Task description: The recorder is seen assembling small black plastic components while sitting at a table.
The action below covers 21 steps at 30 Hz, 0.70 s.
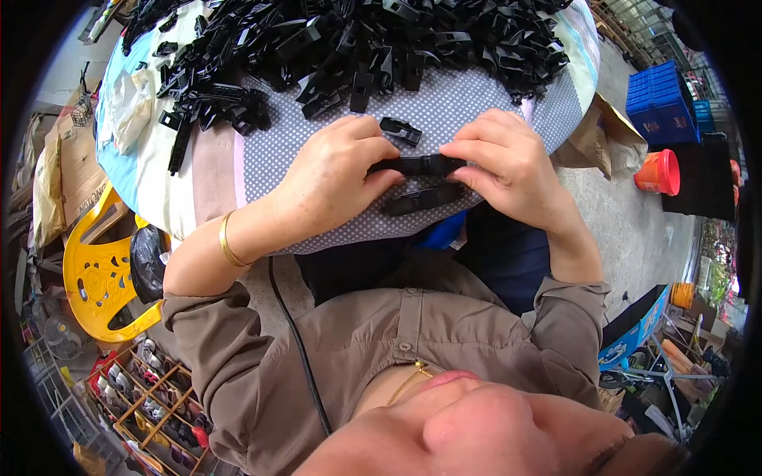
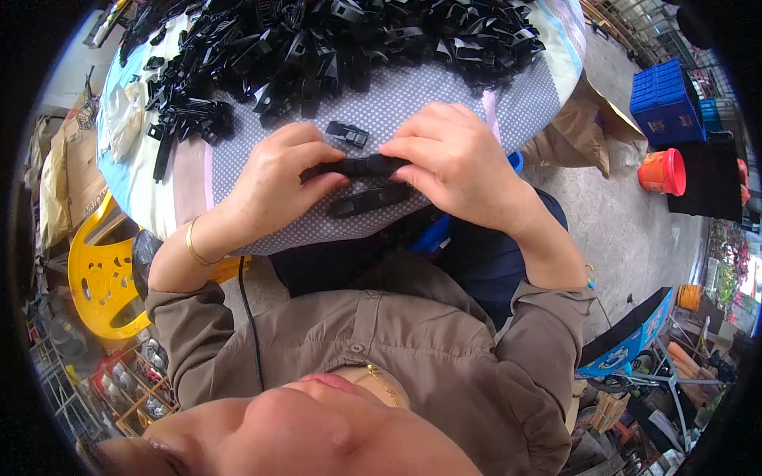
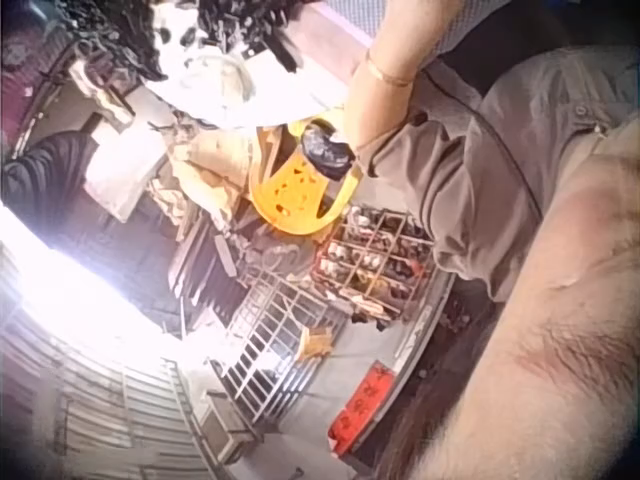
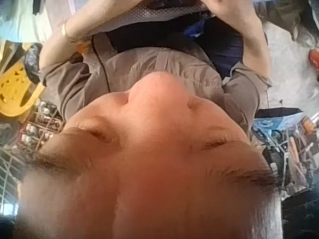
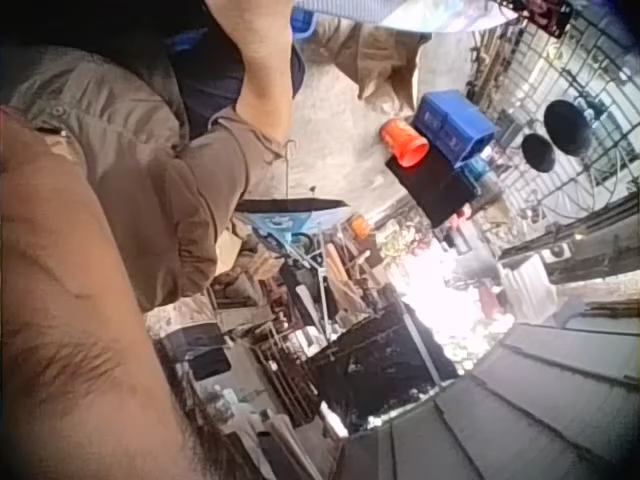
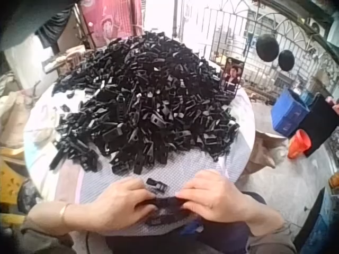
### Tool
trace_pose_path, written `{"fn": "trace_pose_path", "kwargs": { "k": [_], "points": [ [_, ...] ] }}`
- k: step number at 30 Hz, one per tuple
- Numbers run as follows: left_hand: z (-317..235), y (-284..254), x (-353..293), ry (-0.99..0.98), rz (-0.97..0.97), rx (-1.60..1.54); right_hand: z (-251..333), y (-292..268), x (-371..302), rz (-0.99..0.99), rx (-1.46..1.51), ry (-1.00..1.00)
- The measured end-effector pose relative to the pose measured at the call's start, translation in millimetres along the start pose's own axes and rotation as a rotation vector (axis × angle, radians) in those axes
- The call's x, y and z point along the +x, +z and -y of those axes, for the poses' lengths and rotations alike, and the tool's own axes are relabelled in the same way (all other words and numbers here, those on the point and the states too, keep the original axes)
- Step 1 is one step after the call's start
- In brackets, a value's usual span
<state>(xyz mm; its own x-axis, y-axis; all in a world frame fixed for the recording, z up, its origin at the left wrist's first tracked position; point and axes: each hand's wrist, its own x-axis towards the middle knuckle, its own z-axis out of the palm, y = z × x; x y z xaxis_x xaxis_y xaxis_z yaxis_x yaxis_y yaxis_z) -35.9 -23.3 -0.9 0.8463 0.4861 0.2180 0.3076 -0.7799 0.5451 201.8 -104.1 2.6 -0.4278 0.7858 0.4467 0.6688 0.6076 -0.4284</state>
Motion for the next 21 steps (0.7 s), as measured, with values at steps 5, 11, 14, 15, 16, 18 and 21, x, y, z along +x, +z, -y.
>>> {"fn": "trace_pose_path", "kwargs": {
  "k": [5,11,14,15,16,18,21],
  "points": [
    [0.5,0.0,0.4,0.019,-0.014,-0.008,4.3,-5.4,-4.7,-0.002,-0.009,0.077],
    [2.4,6.4,4.7,0.065,-0.029,-0.062,3.6,8.5,-0.1,0.0,0.037,0.039],
    [0.8,11.8,3.8,0.091,-0.049,-0.081,0.5,13.1,3.1,-0.008,0.125,0.023],
    [1.1,12.6,2.9,0.088,-0.075,-0.067,-1.2,14.1,5.0,-0.005,0.146,0.017],
    [1.6,12.5,2.5,0.087,-0.079,-0.06,-3.1,14.5,5.6,-0.008,0.146,0.009],
    [2.4,10.0,1.4,0.087,-0.038,-0.048,-7.9,12.4,4.7,0.024,0.193,0.022],
    [1.1,-7.8,-3.2,0.108,0.01,-0.061,-15.1,7.1,6.6,0.176,0.332,0.062]
  ]
}}
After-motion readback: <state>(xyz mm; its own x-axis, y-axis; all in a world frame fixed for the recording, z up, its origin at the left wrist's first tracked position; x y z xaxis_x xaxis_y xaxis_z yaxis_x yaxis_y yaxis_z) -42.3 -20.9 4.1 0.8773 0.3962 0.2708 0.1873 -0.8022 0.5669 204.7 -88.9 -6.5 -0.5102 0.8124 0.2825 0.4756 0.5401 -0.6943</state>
